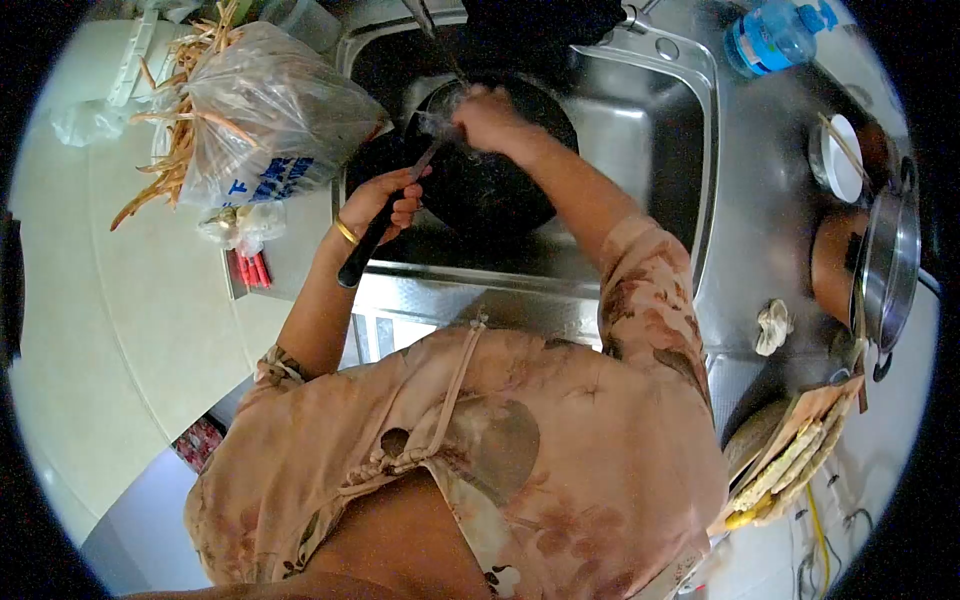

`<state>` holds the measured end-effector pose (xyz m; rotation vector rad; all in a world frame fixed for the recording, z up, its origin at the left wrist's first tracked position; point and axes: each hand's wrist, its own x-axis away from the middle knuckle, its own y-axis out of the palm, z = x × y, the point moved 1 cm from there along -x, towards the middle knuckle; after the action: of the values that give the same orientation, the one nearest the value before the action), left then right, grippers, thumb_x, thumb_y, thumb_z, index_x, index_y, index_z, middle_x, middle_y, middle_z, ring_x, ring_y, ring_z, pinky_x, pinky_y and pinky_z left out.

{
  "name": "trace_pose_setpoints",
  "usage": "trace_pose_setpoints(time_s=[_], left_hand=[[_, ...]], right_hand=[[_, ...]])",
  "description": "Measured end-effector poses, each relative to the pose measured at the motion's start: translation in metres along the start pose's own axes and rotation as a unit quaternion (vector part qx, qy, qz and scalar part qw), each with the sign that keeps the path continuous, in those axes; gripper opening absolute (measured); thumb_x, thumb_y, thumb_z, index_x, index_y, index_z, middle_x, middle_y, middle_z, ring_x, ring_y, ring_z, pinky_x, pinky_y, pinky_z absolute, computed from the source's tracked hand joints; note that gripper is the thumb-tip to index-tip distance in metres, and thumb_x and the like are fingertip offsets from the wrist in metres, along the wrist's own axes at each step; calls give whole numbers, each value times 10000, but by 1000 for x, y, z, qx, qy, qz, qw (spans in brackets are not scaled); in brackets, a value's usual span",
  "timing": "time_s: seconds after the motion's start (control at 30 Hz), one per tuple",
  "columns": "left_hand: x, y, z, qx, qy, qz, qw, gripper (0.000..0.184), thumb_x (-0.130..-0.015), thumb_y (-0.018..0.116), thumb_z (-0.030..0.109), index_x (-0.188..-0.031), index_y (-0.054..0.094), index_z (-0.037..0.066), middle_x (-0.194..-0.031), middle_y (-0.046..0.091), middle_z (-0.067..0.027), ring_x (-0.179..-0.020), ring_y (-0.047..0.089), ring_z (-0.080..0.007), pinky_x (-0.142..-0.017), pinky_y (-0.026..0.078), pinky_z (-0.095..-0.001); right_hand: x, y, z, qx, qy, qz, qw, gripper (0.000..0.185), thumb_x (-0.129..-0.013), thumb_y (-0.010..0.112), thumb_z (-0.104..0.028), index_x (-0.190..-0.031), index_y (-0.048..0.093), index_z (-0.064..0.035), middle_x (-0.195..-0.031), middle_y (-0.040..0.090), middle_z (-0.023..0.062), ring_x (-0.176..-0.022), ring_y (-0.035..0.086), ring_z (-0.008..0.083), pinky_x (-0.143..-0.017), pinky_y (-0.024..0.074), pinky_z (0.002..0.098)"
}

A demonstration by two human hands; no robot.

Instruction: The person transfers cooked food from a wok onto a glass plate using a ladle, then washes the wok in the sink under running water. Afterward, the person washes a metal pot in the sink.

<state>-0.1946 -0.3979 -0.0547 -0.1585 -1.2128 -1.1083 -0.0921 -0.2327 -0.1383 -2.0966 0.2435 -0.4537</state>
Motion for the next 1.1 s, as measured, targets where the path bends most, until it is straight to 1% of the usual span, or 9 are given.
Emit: trace_pose_setpoints(time_s=[0.1,0.2,0.3,0.4,0.5,0.7,0.77,0.83,1.1], left_hand=[[-11,4,-7,59,4,-57,997,103,-896,390,123,-970,452,88,-658,438,14,-490,397,-63,-400,346,-181],[-19,1,-7,86,-44,-73,993,128,-921,380,158,-903,455,55,-642,420,6,-467,358,-64,-374,296,-176],[-29,11,-2,158,-65,4,985,193,-922,376,172,-774,425,59,-602,402,-6,-468,368,-71,-378,299,-176],[-20,27,2,107,-19,20,994,228,-920,376,180,-729,413,62,-575,384,-5,-469,376,-72,-381,303,-179],[-21,27,3,96,-11,-19,995,209,-907,385,172,-743,423,49,-588,401,-4,-472,387,-73,-391,315,-178],[-42,4,14,205,-89,-68,972,195,-893,395,167,-768,448,27,-619,446,-1,-494,447,-87,-431,404,-195],[-54,12,20,197,-91,-66,974,196,-895,388,164,-808,469,9,-649,482,-23,-529,487,-107,-468,445,-206],[-67,31,24,245,-79,-15,966,206,-899,378,168,-852,489,1,-684,515,-45,-566,519,-132,-501,477,-222],[-127,91,90,389,28,102,915,244,-923,358,204,-979,511,22,-806,556,-80,-604,549,-193,-553,520,-312]], right_hand=[[2,8,22,-96,10,259,961,201,-742,569,-79,-922,650,-119,-971,607,93,-1072,436,299,-893,328,495],[13,11,4,-132,95,196,967,213,-769,545,-69,-960,630,-108,-969,599,105,-960,506,267,-798,393,420],[20,36,-27,-335,-87,201,916,189,-756,553,-47,-932,622,-49,-845,611,165,-777,575,282,-718,443,320],[24,27,-23,-427,-16,150,892,196,-742,550,-62,-913,641,-96,-846,616,145,-809,565,318,-802,423,419],[10,58,6,-211,90,244,942,198,-756,542,-47,-936,618,-80,-990,598,123,-970,498,299,-806,419,437],[48,32,-36,-438,-52,280,853,203,-755,525,-42,-939,610,-63,-973,602,122,-989,499,314,-851,403,396],[59,24,-17,-353,43,318,879,181,-752,545,-48,-919,614,-55,-922,604,127,-873,548,305,-780,435,369],[82,11,-1,-462,150,292,824,172,-763,560,-63,-926,615,-57,-892,599,123,-807,560,256,-737,438,326],[159,33,25,-513,261,309,757,186,-803,574,-79,-981,600,-28,-829,584,54,-749,522,135,-688,418,259]])
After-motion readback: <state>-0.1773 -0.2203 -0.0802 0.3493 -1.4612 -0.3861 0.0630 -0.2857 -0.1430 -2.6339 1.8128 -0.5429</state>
